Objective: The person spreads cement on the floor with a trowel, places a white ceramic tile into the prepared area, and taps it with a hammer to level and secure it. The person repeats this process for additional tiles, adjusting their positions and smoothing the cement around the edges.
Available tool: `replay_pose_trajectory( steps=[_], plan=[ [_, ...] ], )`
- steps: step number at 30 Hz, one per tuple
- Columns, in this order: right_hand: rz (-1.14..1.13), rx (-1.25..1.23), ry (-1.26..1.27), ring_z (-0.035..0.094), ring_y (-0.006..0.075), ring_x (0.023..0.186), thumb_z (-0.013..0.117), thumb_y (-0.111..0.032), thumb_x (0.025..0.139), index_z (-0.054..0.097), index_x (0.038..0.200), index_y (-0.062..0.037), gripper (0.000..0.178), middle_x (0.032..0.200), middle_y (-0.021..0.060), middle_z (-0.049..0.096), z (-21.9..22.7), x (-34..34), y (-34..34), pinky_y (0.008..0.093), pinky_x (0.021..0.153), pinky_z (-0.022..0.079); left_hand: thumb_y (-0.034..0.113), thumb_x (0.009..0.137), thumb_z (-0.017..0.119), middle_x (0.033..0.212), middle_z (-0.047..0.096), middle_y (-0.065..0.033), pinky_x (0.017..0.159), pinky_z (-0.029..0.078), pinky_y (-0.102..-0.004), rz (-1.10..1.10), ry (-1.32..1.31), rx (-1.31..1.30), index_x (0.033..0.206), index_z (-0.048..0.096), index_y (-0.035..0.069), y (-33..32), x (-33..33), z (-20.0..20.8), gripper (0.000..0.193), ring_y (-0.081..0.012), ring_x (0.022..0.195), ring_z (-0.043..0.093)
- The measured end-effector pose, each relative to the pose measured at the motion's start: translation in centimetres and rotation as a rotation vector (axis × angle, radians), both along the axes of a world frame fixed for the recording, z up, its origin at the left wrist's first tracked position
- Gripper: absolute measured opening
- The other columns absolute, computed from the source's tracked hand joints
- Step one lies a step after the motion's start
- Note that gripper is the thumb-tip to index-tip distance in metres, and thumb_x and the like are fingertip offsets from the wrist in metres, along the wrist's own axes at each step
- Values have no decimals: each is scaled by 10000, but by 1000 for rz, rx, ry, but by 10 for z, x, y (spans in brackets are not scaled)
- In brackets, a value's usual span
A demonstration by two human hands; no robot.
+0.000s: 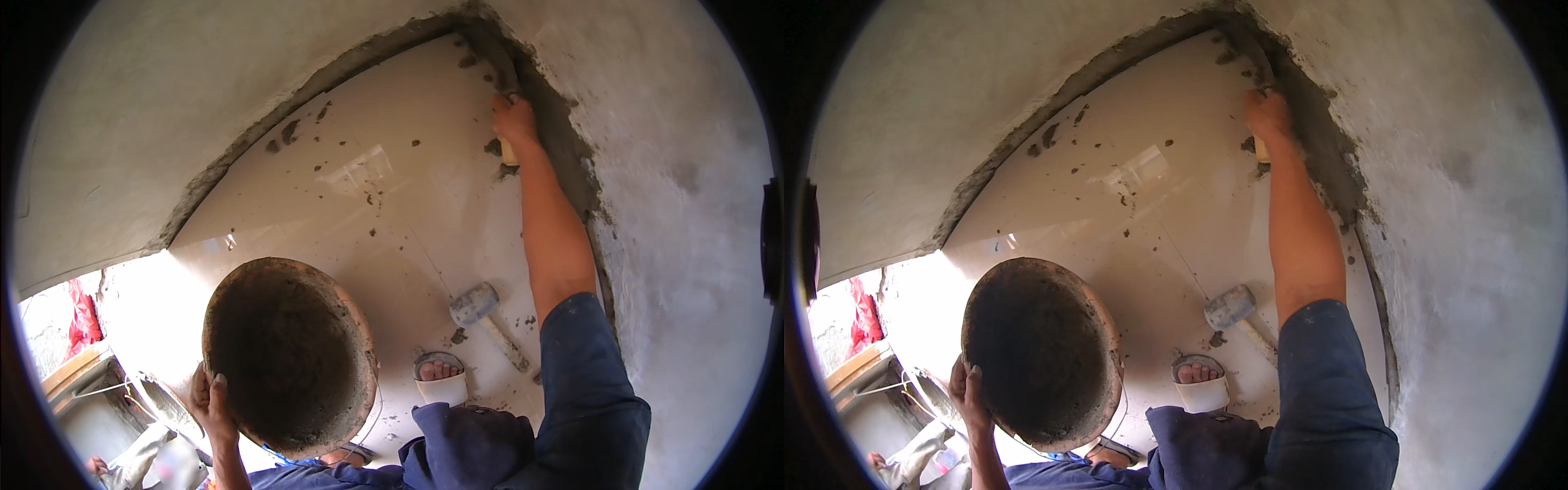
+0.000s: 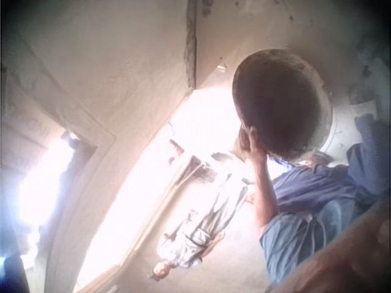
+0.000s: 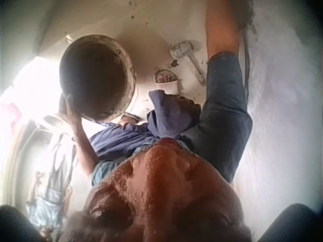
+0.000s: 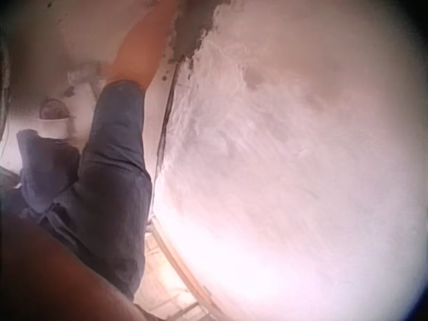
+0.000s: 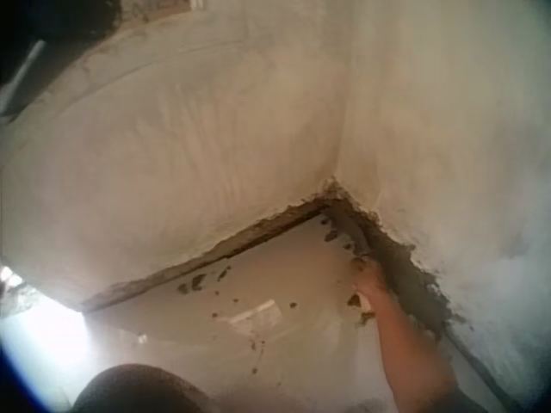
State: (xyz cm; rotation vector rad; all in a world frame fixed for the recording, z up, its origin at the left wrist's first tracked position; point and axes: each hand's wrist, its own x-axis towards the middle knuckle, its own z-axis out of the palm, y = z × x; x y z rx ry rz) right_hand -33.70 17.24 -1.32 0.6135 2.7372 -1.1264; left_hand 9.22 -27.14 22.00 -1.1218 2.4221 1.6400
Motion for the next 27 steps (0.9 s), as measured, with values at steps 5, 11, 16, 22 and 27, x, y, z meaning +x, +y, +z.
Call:
replay_pose_trajectory(
  steps=[5, 11, 16, 22, 27],
  plan=[
    [-122, -404, 15, 565, 139, 592, 627, -330, 900, 566, 1108, 1, 396, 779, 58, 575, 35, 74, 35, 292, 514, 467, 130, 918, 575, 1022, 639, -40, 807, 422, -231, 16, -7, -35, 1203, 569, -58, -3, 5, -4, 341, -85, 891, 547],
    [-132, -374, 20, 531, 113, 541, 640, -342, 895, 569, 1038, -25, 355, 751, 35, 556, 57, 117, 33, 273, 476, 448, 129, 924, 567, 991, 644, -32, 805, 424, -221, -3, 1, -33, 1183, 583, -47, -10, 17, -4, 314, -82, 881, 555],
    [-68, -418, -69, 537, 119, 532, 647, -350, 892, 569, 1057, -19, 378, 756, 45, 568, 63, 110, 61, 273, 458, 439, 121, 923, 561, 961, 637, -23, 778, 411, -207, 44, 27, -43, 1153, 588, -42, -8, 22, -7, 283, -69, 848, 541],
    [-230, -206, -90, 535, 115, 542, 665, -328, 882, 580, 1054, -7, 374, 753, 50, 579, 99, 187, 82, 272, 465, 435, 138, 913, 553, 934, 609, -21, 769, 416, -243, -6, -5, -143, 1109, 601, -42, -2, 6, 1, 271, -99, 858, 527],
    [478, -183, -201, 559, 126, 606, 649, -237, 889, 583, 1072, -3, 304, 783, 51, 601, 167, 240, 55, 284, 556, 468, 174, 895, 587, 745, 498, 40, 607, 341, -224, -12, -179, -254, 981, 617, -22, 1, -9, 11, 216, -56, 696, 409]
  ],
)
